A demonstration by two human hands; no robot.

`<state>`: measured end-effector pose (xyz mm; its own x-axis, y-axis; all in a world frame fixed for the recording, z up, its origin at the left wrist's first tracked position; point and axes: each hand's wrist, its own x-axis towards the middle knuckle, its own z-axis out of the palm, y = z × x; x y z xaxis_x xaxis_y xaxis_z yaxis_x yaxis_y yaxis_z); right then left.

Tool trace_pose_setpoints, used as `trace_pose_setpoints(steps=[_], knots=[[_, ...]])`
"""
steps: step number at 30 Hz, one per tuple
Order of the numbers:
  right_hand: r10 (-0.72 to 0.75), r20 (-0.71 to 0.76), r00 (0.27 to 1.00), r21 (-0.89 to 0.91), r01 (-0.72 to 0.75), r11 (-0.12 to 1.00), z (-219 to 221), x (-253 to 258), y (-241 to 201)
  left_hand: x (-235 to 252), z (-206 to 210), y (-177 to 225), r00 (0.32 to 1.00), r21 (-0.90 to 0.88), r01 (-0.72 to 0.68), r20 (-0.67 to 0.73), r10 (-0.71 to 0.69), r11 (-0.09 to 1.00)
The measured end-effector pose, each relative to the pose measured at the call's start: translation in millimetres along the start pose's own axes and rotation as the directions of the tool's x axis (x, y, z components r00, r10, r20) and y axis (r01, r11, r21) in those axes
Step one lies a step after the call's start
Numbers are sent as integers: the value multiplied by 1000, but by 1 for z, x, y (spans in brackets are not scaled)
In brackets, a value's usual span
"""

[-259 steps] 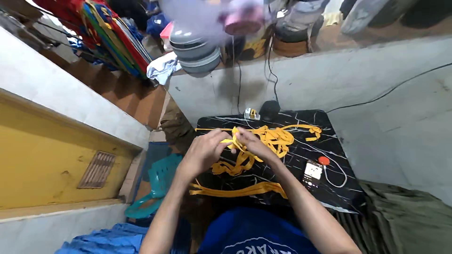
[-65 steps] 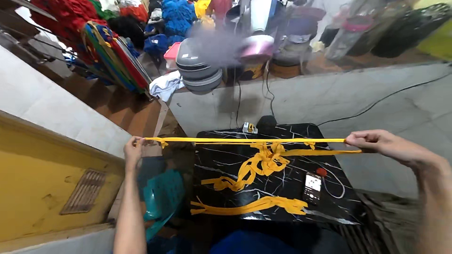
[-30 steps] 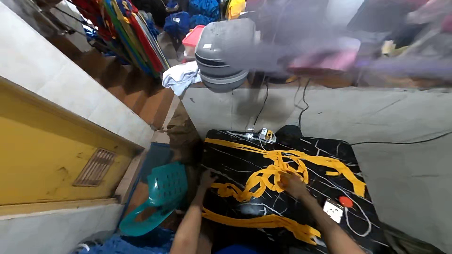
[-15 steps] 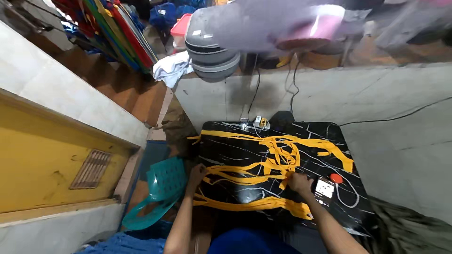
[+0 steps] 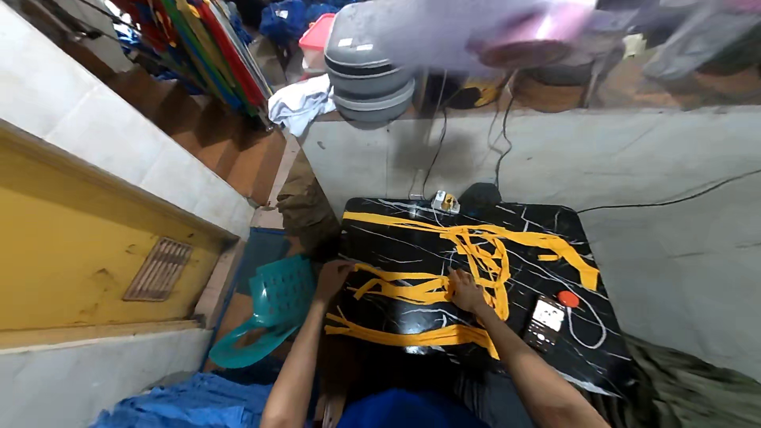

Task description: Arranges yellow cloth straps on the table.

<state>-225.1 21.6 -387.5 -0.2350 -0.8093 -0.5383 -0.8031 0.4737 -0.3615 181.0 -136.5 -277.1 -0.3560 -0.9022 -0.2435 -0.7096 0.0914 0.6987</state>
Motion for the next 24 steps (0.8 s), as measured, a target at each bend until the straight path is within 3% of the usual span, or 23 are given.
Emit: trace_pose_setpoints(steps=[3, 7, 10, 12, 14, 16, 17, 19, 24], knots=[[27, 76, 997, -61, -23, 998, 11, -6, -3, 3, -25, 32, 1000, 97, 5, -28, -2, 995], [36, -39, 999, -97, -40, 995, 12, -27, -11, 5, -56, 40, 992, -139, -98, 71, 108, 985], [-231, -194, 953, 170, 265, 949, -6, -33, -73, -1, -66, 64, 957, -268, -163, 192, 218, 949], [-407, -135, 903, 350, 428, 833, -40, -55, -147, -7, -65, 91, 924, -319, -192, 261, 281, 928], [-583, -45, 811, 498, 524, 691, -66, -71, -198, -10, -69, 112, 909, -360, -274, 207, 362, 892], [-684, 7, 729, 577, 556, 598, -84, -81, -216, -12, -83, 124, 908, -385, -357, 72, 413, 851], [-697, 31, 716, 604, 542, 584, -92, -84, -213, -14, -95, 127, 915, -375, -376, -3, 404, 848], [-649, 67, 758, 606, 486, 630, -115, -98, -195, -16, -125, 117, 919, -305, -393, -103, 381, 867], [-532, -86, 842, 449, 509, 734, -177, -112, -102, -28, -166, 65, 923, -173, -369, 49, 382, 913]])
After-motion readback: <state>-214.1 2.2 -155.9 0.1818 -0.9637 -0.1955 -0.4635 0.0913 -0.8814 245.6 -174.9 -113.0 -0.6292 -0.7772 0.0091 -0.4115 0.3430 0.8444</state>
